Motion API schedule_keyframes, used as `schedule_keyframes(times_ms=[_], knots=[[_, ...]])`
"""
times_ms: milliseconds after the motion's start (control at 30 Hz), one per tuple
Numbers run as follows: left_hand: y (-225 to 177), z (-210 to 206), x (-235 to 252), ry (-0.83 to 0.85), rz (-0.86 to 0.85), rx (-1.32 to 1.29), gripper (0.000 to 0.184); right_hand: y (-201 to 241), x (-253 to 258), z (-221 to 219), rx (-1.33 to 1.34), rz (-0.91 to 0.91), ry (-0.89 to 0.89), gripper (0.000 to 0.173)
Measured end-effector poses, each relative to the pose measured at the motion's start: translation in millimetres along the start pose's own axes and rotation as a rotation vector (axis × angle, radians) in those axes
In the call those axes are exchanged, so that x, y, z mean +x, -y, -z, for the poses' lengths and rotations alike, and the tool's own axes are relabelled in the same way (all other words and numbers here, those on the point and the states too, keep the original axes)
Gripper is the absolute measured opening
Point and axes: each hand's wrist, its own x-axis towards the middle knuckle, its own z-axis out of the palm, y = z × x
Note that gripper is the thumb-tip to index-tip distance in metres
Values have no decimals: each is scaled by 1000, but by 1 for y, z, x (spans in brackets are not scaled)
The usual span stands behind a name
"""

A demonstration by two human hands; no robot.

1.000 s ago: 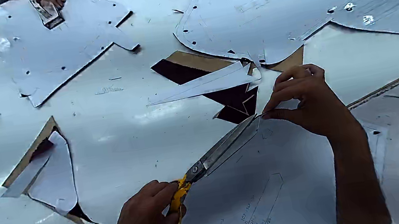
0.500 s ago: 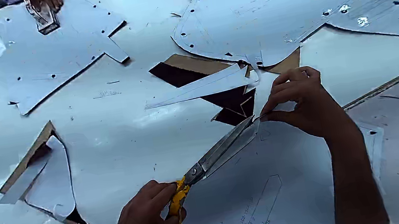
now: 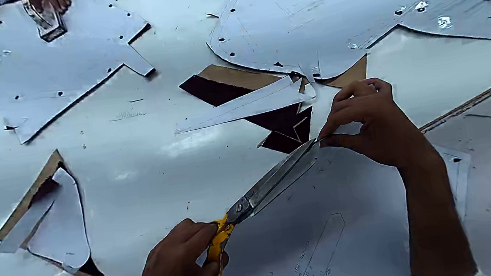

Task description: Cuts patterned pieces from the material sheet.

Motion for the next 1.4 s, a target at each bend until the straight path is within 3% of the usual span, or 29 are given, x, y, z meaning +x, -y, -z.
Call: schedule_keyframes(times_ms=[1400], knots=[[5, -6, 6, 27, 2, -49, 27, 1, 2, 1, 5, 2, 23, 3]])
